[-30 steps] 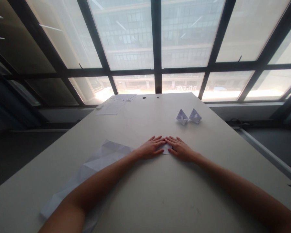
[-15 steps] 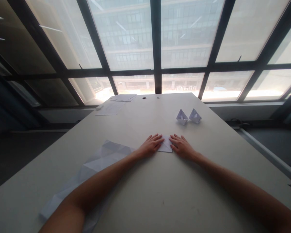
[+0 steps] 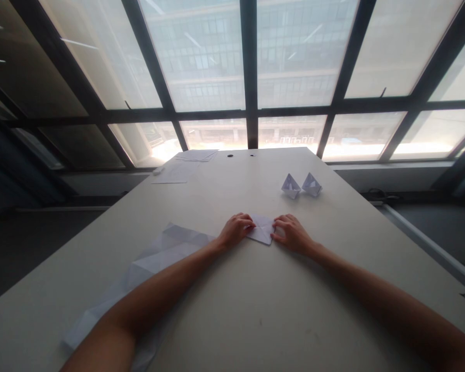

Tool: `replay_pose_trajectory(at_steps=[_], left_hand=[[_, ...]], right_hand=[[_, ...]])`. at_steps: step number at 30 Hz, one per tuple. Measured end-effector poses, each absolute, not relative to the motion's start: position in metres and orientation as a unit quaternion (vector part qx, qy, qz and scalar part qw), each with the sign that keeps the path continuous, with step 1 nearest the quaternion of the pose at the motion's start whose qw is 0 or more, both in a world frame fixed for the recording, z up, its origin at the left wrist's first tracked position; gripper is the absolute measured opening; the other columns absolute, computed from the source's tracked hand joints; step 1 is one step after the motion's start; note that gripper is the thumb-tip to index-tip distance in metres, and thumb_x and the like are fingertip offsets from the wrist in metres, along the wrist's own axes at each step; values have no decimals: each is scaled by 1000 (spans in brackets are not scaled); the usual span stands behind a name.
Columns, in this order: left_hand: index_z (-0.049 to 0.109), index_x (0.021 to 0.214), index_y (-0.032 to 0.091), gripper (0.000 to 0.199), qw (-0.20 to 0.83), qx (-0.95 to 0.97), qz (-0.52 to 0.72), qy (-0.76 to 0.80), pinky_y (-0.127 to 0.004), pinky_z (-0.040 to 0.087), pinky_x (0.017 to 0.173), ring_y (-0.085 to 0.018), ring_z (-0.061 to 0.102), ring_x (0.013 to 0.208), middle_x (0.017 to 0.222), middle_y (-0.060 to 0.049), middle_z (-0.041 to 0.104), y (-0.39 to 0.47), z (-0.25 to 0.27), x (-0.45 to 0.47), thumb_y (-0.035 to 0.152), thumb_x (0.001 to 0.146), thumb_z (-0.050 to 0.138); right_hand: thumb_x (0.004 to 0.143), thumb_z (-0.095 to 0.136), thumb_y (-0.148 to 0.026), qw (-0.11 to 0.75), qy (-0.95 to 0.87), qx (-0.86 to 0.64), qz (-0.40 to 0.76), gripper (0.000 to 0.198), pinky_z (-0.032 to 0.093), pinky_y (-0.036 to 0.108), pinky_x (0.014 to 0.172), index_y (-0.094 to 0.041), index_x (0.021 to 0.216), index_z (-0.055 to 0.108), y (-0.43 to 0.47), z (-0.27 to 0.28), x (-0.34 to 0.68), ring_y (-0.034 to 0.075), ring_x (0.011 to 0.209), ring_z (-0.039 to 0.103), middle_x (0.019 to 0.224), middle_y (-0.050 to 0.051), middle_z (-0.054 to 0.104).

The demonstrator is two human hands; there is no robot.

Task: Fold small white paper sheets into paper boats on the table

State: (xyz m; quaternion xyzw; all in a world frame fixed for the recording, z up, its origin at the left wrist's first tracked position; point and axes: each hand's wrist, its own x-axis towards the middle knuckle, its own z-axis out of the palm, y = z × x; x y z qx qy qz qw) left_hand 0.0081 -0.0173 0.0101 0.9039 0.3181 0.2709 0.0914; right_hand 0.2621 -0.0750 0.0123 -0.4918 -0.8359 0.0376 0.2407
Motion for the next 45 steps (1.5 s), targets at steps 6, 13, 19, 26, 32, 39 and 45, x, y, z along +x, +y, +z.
replay_pose_trajectory(at_steps=[6,13,19,26,32,39,45], left_hand=[[76,95,25,20,71,924,230,298,-34,48,89,-19,64,93,96,-5,72,-22,14,11,24,94,57],[76,101,28,22,53,937,205,278,-35,45,96,-18,65,96,107,-4,70,-26,17,11,31,96,55],[59,133,27,46,39,954,147,260,-41,37,111,-26,53,125,133,-9,59,-29,18,11,46,92,62],[44,147,29,54,104,954,135,245,-44,22,121,-21,43,139,147,-7,50,-19,7,8,43,96,56],[54,141,28,47,138,951,149,233,-41,29,119,-24,39,142,149,-9,47,-19,4,7,44,97,54],[59,136,26,42,144,952,176,205,-40,32,118,-24,42,140,147,-9,50,-22,8,8,42,97,56],[61,135,24,43,187,939,201,206,-40,36,116,-25,44,138,145,-10,52,-18,3,7,41,96,59]], right_hand=[[83,69,-43,212,-837,-503,12,31,37,46,103,-21,104,68,-81,18,259,28,103,54,103,11,62],[91,58,-30,240,-878,-412,43,35,33,44,112,-29,125,65,-74,4,262,25,129,46,140,7,54],[91,57,-30,242,-853,-459,47,35,37,44,109,-27,124,67,-72,0,263,26,123,52,132,8,61],[90,60,-33,238,-847,-474,32,35,40,42,105,-26,124,68,-73,2,263,26,121,52,129,8,62],[88,62,-32,236,-849,-472,31,36,40,42,104,-25,123,68,-74,4,264,26,117,52,126,8,63],[88,63,-33,238,-851,-466,38,36,41,42,103,-26,123,68,-74,4,264,26,115,52,123,8,63],[89,64,-33,246,-852,-462,32,35,42,42,102,-25,122,68,-73,2,264,26,115,52,122,8,64]])
